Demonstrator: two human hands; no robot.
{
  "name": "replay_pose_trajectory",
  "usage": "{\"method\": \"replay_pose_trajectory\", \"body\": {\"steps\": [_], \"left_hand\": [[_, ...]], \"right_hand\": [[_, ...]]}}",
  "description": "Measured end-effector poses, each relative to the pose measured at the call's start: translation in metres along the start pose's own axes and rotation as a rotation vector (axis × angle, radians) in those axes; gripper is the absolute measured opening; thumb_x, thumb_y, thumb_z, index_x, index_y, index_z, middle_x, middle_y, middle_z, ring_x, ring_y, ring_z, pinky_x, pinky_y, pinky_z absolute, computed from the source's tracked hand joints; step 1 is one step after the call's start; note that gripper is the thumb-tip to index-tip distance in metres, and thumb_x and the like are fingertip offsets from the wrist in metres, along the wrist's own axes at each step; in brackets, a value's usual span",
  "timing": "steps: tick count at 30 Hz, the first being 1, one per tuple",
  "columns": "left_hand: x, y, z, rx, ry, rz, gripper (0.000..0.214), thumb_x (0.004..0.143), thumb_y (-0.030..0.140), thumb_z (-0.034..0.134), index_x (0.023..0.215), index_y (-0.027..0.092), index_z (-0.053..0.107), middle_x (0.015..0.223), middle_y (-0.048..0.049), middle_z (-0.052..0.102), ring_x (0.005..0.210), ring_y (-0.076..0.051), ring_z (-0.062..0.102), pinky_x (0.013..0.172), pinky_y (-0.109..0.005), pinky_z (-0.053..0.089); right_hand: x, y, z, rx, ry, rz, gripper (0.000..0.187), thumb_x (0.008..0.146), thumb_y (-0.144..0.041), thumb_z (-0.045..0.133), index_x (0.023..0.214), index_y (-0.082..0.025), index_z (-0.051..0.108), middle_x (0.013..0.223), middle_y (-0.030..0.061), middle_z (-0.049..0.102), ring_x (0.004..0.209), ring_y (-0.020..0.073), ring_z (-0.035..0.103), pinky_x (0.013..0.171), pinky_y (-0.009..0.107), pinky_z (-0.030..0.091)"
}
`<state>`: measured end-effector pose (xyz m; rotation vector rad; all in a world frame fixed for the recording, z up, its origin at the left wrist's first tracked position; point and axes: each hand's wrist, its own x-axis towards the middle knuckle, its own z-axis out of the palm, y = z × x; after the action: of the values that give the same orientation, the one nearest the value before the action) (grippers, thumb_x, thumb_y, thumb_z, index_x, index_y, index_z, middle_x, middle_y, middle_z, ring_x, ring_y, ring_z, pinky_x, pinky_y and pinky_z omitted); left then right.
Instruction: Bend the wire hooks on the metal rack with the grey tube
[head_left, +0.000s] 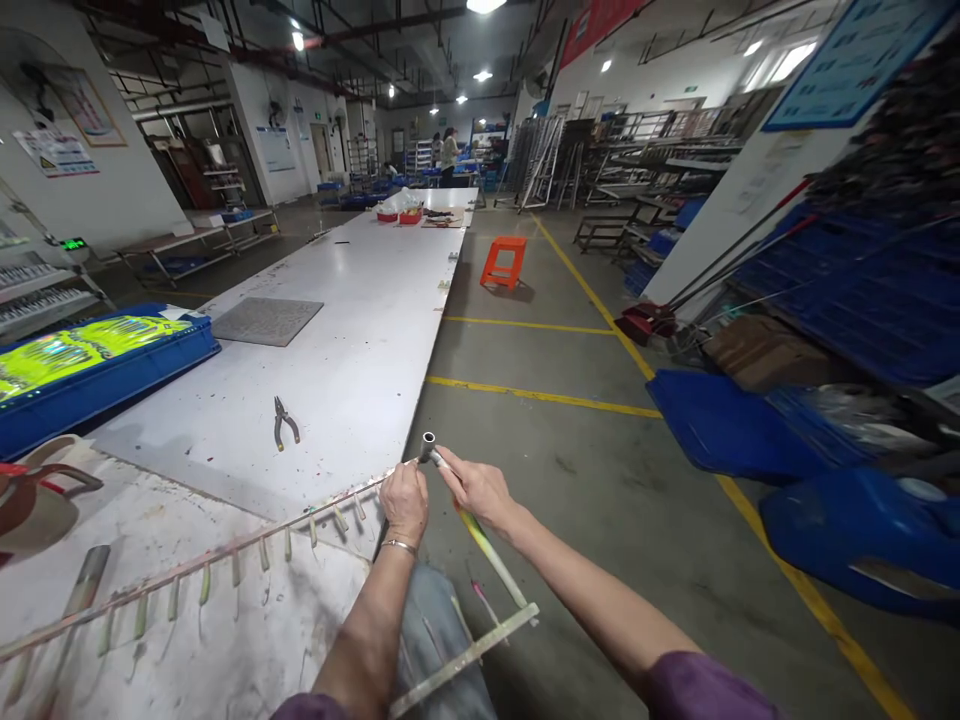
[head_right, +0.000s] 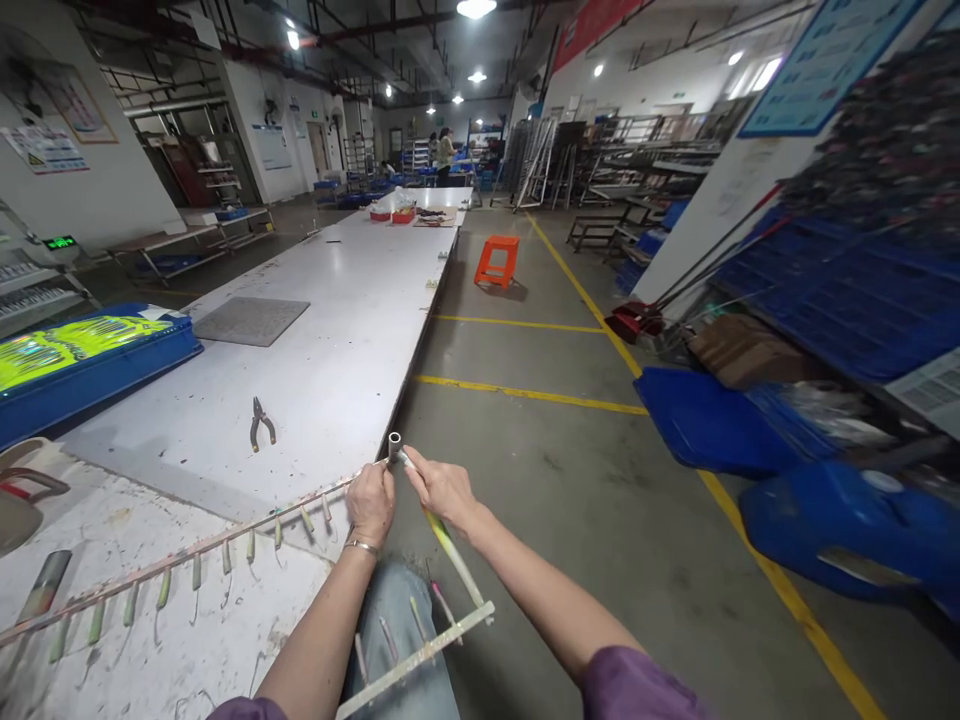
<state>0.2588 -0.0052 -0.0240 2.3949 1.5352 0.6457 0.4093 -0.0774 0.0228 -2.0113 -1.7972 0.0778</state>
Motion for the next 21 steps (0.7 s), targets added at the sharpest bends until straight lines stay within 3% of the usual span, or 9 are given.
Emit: {"method": "replay_pose_trajectory", "body": {"steps": [1,4,6,10,12,15,19,21], "left_hand": [[0.000,-0.001,0.000,-0.005,0.003,0.007,0.034,0.107,0.016,0.042,0.114,0.018,0.075,0.102,-0.0133,0.074,0.098,-0.025,0.069,0.085,-0.032,0.048],[-0.001,-0.004,0.003,0.000,0.016,0.024,0.033,0.107,0.016,0.042,0.112,0.018,0.075,0.100,-0.0135,0.075,0.097,-0.024,0.069,0.086,-0.032,0.048],[-0.001,-0.007,0.009,0.014,0.047,0.037,0.032,0.107,0.016,0.043,0.111,0.018,0.075,0.099,-0.0132,0.076,0.095,-0.024,0.069,0.085,-0.032,0.047],[0.000,-0.018,0.026,0.029,0.253,0.140,0.028,0.104,0.015,0.049,0.104,0.018,0.076,0.087,-0.0088,0.075,0.083,-0.023,0.070,0.077,-0.032,0.047],[0.000,-0.022,0.033,0.032,0.365,0.209,0.026,0.103,0.014,0.050,0.098,0.019,0.076,0.081,-0.0067,0.073,0.078,-0.022,0.069,0.074,-0.032,0.046],[0.000,-0.026,0.039,0.046,0.448,0.254,0.025,0.101,0.012,0.052,0.096,0.019,0.076,0.078,-0.0058,0.071,0.075,-0.022,0.068,0.072,-0.031,0.046],[-0.001,-0.026,0.040,0.060,0.465,0.281,0.023,0.099,0.011,0.055,0.101,0.019,0.077,0.080,-0.0059,0.072,0.075,-0.022,0.068,0.072,-0.032,0.046],[-0.001,-0.026,0.040,0.073,0.447,0.284,0.022,0.099,0.011,0.057,0.099,0.019,0.077,0.079,-0.0061,0.071,0.075,-0.022,0.067,0.072,-0.032,0.046]], "right_hand": [[0.000,0.000,-0.001,-0.003,-0.004,-0.004,0.045,0.109,-0.034,0.049,0.146,-0.023,0.073,0.096,0.0094,0.086,0.082,0.0216,0.080,0.069,0.024,0.055],[0.001,-0.001,-0.003,0.071,0.204,-0.002,0.049,0.112,-0.035,0.044,0.152,-0.021,0.068,0.106,0.0113,0.086,0.085,0.0186,0.079,0.076,0.022,0.055],[0.001,-0.002,-0.002,0.085,0.263,0.013,0.050,0.113,-0.036,0.043,0.153,-0.017,0.067,0.106,0.0127,0.086,0.085,0.0185,0.079,0.078,0.022,0.056],[0.003,-0.003,0.002,0.005,-0.003,0.031,0.044,0.110,-0.037,0.051,0.146,-0.026,0.073,0.098,0.0068,0.087,0.084,0.0220,0.082,0.071,0.024,0.056],[0.004,-0.003,0.000,0.036,0.007,0.037,0.045,0.111,-0.039,0.048,0.149,-0.031,0.070,0.109,0.0050,0.087,0.090,0.0222,0.082,0.075,0.025,0.058],[0.005,-0.005,-0.006,0.087,0.128,0.055,0.049,0.113,-0.039,0.042,0.157,-0.030,0.063,0.122,0.0066,0.085,0.100,0.0216,0.082,0.083,0.025,0.059],[0.007,-0.005,-0.013,-0.018,-0.055,0.083,0.045,0.109,-0.037,0.051,0.148,-0.029,0.071,0.105,0.0064,0.087,0.092,0.0242,0.083,0.077,0.026,0.059],[0.007,-0.003,-0.016,0.030,-0.031,0.072,0.043,0.109,-0.038,0.050,0.146,-0.031,0.073,0.107,0.0047,0.087,0.088,0.0227,0.083,0.077,0.027,0.060]]}}
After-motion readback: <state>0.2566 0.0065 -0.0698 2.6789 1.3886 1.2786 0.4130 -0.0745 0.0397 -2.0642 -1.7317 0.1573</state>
